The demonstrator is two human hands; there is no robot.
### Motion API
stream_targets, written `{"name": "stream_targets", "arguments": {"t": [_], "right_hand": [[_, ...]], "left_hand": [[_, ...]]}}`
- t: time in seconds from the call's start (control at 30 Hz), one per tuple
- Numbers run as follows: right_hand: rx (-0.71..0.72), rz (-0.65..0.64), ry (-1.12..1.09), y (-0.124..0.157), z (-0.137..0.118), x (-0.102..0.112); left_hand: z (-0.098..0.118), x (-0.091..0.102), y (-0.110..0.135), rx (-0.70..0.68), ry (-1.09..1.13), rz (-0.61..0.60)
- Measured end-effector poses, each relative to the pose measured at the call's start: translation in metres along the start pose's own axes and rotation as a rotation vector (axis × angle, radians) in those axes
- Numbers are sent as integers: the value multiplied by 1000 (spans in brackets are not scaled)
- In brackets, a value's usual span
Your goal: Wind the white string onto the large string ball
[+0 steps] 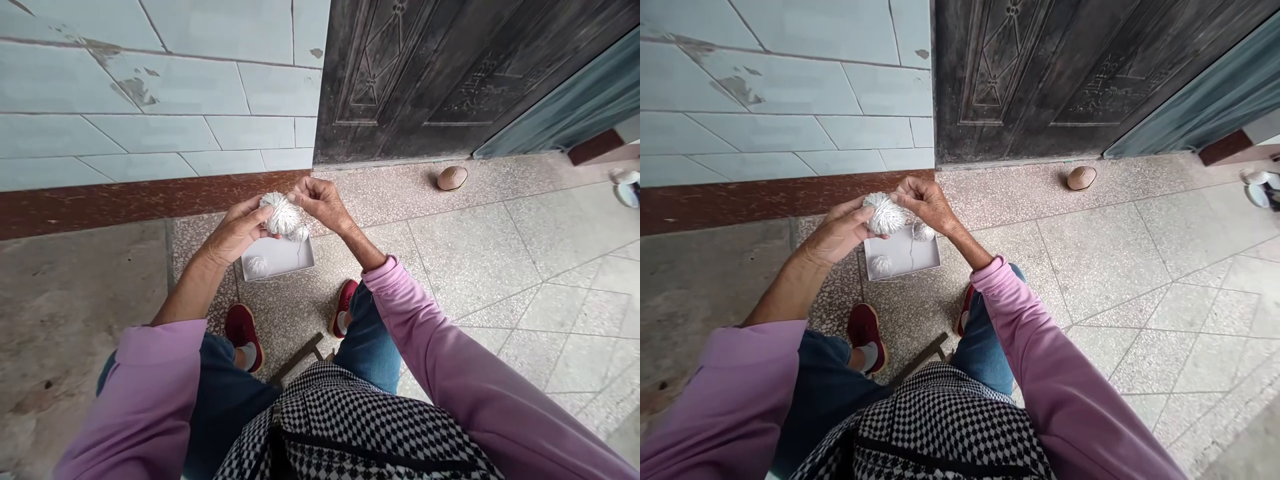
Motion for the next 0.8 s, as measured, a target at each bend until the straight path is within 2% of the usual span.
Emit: {"name": "stream_targets", "arguments": {"t": [0.23,0.4,0.53,0.67,0.8], "right_hand": [[-21,35,-10,-6,9,-3],[-32,41,-8,-8,14,-4],[1,-16,38,0,17,-20],[58,-69,187,16,19,-40],[77,-219,353,35,13,-52]], "left_hand": [[-1,-8,1,-47,46,41],[1,-6,2,-59,226,71],[-3,-3,0,-92,301,144],[-8,2,-8,-138,304,241],[-13,11,-20,-235,228,332]]}}
Point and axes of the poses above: each hand's wrist, its own y-axis away from the middle knuckle, its own x-axis out of the back of the hand, z = x × y, the point moved 2 cm from there along -y, towards the middle knuckle, and after that the axes turned 14 degrees about z, right-handed, at the moved point
